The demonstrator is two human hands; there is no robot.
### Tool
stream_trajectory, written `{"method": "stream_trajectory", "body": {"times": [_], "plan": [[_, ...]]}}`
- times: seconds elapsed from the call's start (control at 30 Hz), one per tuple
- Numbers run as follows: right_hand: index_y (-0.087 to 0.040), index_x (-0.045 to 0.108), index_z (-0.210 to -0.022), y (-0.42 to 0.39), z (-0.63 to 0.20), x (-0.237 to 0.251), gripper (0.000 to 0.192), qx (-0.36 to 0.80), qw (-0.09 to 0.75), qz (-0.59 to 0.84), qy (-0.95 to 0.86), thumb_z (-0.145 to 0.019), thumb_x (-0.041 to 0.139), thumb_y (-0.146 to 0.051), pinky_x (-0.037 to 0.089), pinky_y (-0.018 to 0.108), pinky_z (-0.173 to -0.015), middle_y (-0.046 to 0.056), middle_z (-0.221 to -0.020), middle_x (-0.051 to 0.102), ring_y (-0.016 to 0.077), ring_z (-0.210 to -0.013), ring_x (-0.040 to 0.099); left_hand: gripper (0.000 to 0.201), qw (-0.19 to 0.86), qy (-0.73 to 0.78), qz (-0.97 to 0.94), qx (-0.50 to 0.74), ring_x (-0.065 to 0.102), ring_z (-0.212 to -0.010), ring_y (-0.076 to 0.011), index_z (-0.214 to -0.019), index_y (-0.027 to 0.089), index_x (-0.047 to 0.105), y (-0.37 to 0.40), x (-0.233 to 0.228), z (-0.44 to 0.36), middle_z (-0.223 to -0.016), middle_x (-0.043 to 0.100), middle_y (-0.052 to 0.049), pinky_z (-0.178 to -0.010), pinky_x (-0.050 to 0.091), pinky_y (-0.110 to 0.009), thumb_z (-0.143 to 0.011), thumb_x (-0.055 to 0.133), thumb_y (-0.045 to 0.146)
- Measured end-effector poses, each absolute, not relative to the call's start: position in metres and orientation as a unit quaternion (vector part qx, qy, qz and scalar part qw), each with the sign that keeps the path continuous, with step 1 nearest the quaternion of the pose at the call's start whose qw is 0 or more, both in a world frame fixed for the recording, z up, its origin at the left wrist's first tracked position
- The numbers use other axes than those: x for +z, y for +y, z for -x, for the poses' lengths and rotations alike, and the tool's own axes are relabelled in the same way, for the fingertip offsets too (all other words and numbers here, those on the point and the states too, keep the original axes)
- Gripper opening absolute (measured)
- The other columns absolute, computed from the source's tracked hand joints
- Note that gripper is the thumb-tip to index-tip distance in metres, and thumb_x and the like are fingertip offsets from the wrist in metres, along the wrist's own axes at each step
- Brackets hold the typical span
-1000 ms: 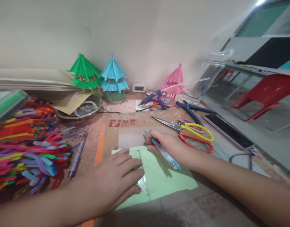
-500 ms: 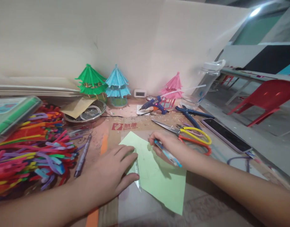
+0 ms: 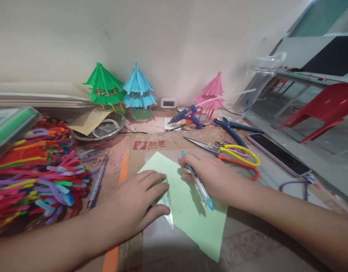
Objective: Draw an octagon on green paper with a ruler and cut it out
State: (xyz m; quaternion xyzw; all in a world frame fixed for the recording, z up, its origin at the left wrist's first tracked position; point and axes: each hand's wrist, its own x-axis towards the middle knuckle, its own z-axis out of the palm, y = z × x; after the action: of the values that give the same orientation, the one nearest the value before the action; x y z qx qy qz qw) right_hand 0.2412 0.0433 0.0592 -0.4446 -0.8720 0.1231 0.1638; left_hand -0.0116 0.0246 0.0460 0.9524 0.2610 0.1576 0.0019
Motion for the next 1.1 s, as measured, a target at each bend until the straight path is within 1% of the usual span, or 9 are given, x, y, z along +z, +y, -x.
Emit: {"method": "stream_trajectory", "body": {"times": [0.1,0.27,0.37,0.6,0.77,0.87,0.93,1.03,1.1], "plan": [[-0.020,0.061,-0.099,0.048,-0.238,0.051,0.006,0.095,0.241,0.420,-0.870,-0.097,0.060,-0.026,0.050,0.039,-0.080,0.010,-0.097,0.072,0.0282,-0.092,0.068,0.038,0.010,0.262,-0.952,0.160,0.066,-0.110,-0.0302,-0.119,0.013,0.065,0.028,0.047,0.011,-0.120,0.070,-0.014,-0.090,0.058,-0.045,-0.105,0.047,0.044],[-0.021,0.060,-0.102,0.053,-0.233,0.040,0.014,0.248,0.352,0.412,-0.803,-0.100,0.049,-0.029,0.054,0.032,-0.075,0.006,-0.095,0.074,0.0202,-0.085,0.071,0.040,0.010,0.263,-0.951,0.163,0.066,-0.114,-0.0306,-0.121,0.013,0.067,0.029,0.049,0.012,-0.123,0.071,-0.014,-0.095,0.057,-0.046,-0.102,0.054,0.045],[-0.020,0.058,-0.102,0.053,-0.232,0.039,0.019,0.291,0.358,0.409,-0.787,-0.101,0.046,-0.034,0.054,0.031,-0.072,0.007,-0.094,0.073,0.0189,-0.082,0.069,0.044,-0.003,0.267,-0.951,0.158,0.064,-0.118,-0.0344,-0.127,0.011,0.066,0.028,0.049,0.009,-0.127,0.071,-0.014,-0.099,0.054,-0.052,-0.098,0.057,0.043],[-0.021,0.055,-0.102,0.054,-0.231,0.041,0.017,0.306,0.346,0.400,-0.792,-0.099,0.046,-0.034,0.053,0.031,-0.072,0.005,-0.091,0.070,0.0180,-0.079,0.065,0.051,-0.028,0.299,-0.943,0.140,0.063,-0.116,-0.0364,-0.133,0.007,0.063,0.037,0.044,-0.001,-0.133,0.068,-0.019,-0.093,0.057,-0.055,-0.105,0.045,0.046],[-0.021,0.055,-0.102,0.055,-0.231,0.040,0.018,0.309,0.340,0.401,-0.792,-0.099,0.046,-0.036,0.054,0.032,-0.075,0.006,-0.093,0.070,0.0191,-0.083,0.066,0.045,-0.030,0.281,-0.947,0.152,0.064,-0.115,-0.0366,-0.128,0.011,0.064,0.035,0.044,0.003,-0.134,0.066,-0.018,-0.091,0.058,-0.057,-0.107,0.042,0.044],[-0.022,0.056,-0.102,0.055,-0.232,0.040,0.013,0.290,0.335,0.397,-0.804,-0.098,0.049,-0.032,0.055,0.032,-0.078,0.005,-0.097,0.072,0.0187,-0.088,0.068,0.039,-0.031,0.252,-0.953,0.168,0.060,-0.122,-0.0383,-0.127,0.012,0.063,0.032,0.045,0.006,-0.137,0.063,-0.019,-0.098,0.054,-0.061,-0.107,0.044,0.040],[-0.022,0.056,-0.102,0.054,-0.232,0.040,0.010,0.278,0.335,0.395,-0.809,-0.098,0.051,-0.030,0.055,0.032,-0.081,0.006,-0.100,0.073,0.0187,-0.091,0.069,0.032,-0.020,0.219,-0.960,0.175,0.060,-0.124,-0.0320,-0.122,0.016,0.063,0.031,0.045,0.008,-0.133,0.066,-0.014,-0.106,0.050,-0.055,-0.108,0.042,0.035],[-0.022,0.057,-0.102,0.054,-0.232,0.041,0.011,0.282,0.329,0.403,-0.806,-0.098,0.051,-0.029,0.056,0.033,-0.083,0.007,-0.102,0.074,0.0192,-0.093,0.070,0.028,0.004,0.171,-0.969,0.180,0.063,-0.117,-0.0201,-0.116,0.020,0.063,0.033,0.043,0.010,-0.122,0.071,-0.005,-0.114,0.046,-0.039,-0.109,0.036,0.026],[-0.022,0.058,-0.102,0.055,-0.233,0.043,0.011,0.281,0.322,0.411,-0.805,-0.097,0.052,-0.028,0.056,0.033,-0.083,0.007,-0.102,0.075,0.0196,-0.093,0.071,0.029,0.016,0.156,-0.971,0.182,0.063,-0.116,-0.0184,-0.116,0.020,0.062,0.034,0.040,0.011,-0.121,0.071,-0.005,-0.114,0.044,-0.035,-0.109,0.034,0.019]]}}
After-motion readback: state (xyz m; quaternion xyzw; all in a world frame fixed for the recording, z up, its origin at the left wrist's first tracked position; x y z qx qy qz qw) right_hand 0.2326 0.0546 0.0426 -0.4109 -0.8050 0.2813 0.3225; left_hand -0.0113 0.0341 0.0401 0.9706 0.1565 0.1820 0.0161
